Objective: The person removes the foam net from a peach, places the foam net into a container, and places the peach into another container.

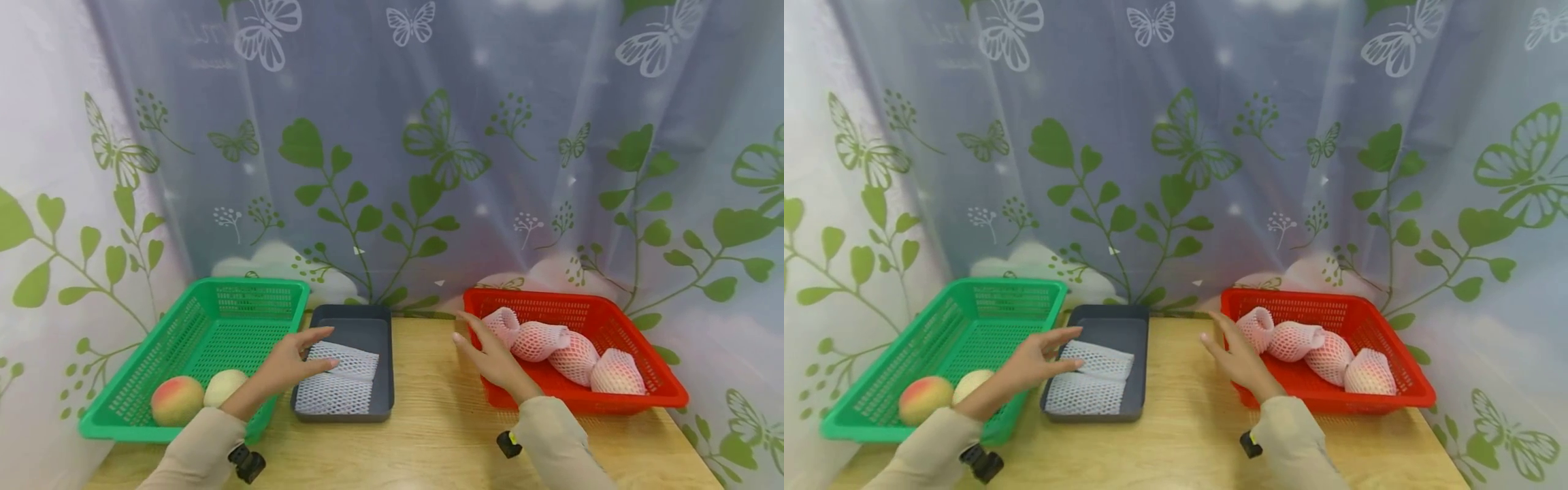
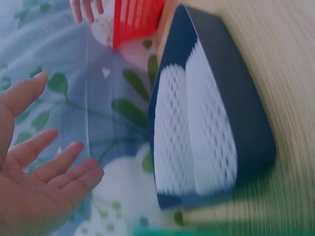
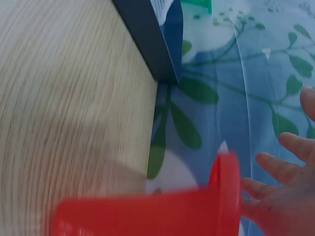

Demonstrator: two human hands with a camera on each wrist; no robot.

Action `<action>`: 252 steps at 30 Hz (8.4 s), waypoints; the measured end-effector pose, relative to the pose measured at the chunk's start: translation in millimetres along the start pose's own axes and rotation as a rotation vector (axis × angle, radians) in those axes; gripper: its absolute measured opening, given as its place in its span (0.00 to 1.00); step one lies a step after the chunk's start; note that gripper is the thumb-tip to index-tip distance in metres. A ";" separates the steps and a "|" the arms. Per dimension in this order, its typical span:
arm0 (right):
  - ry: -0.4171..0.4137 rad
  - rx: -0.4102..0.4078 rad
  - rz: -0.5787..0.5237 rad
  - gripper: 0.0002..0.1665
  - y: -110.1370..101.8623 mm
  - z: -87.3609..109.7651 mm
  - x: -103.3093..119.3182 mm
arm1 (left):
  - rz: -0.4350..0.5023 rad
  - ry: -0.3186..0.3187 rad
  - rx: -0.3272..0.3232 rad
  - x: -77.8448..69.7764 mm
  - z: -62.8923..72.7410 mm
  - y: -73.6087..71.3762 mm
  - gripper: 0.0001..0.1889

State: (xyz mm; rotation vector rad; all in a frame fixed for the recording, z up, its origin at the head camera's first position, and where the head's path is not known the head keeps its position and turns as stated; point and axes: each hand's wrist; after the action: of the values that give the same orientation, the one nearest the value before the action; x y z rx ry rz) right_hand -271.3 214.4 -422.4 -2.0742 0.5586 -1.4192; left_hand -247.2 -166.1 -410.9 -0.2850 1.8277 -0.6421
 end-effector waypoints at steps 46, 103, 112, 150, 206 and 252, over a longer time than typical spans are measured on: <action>0.396 -0.139 0.203 0.52 -159.3 94.5 -108.5 | 0.503 -0.134 0.117 -69.7 -48.8 201.3 0.29; 0.278 0.184 0.497 0.42 -180.2 64.9 -162.9 | 0.747 -0.372 -0.103 -83.0 -55.6 258.9 0.16; 0.270 0.140 0.512 0.43 -178.8 67.9 -163.0 | 0.800 -0.379 -0.080 -80.5 -55.1 258.5 0.17; 0.276 -0.062 0.283 0.53 -201.2 64.5 -89.8 | 0.872 -0.394 -0.025 -83.2 -59.2 255.2 0.19; -0.120 0.167 -0.274 0.42 -21.5 35.6 5.0 | 0.952 -0.282 0.112 -60.0 -46.1 178.1 0.28; 0.377 -0.148 -0.503 0.41 92.1 83.1 -15.3 | 0.683 -0.364 -0.363 -24.8 4.7 235.4 0.35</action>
State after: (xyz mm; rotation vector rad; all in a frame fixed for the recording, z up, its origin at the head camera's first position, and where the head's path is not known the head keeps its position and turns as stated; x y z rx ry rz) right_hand -201.3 171.9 -516.9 -2.1674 0.2971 -2.1427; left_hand -206.8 38.4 -523.2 0.0005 1.5391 0.2098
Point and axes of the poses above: each hand's wrist, its own z-axis away from the middle knuckle, its own y-axis out of the palm, x = y × z, and after that the axes turned 5 degrees about -x, right-handed
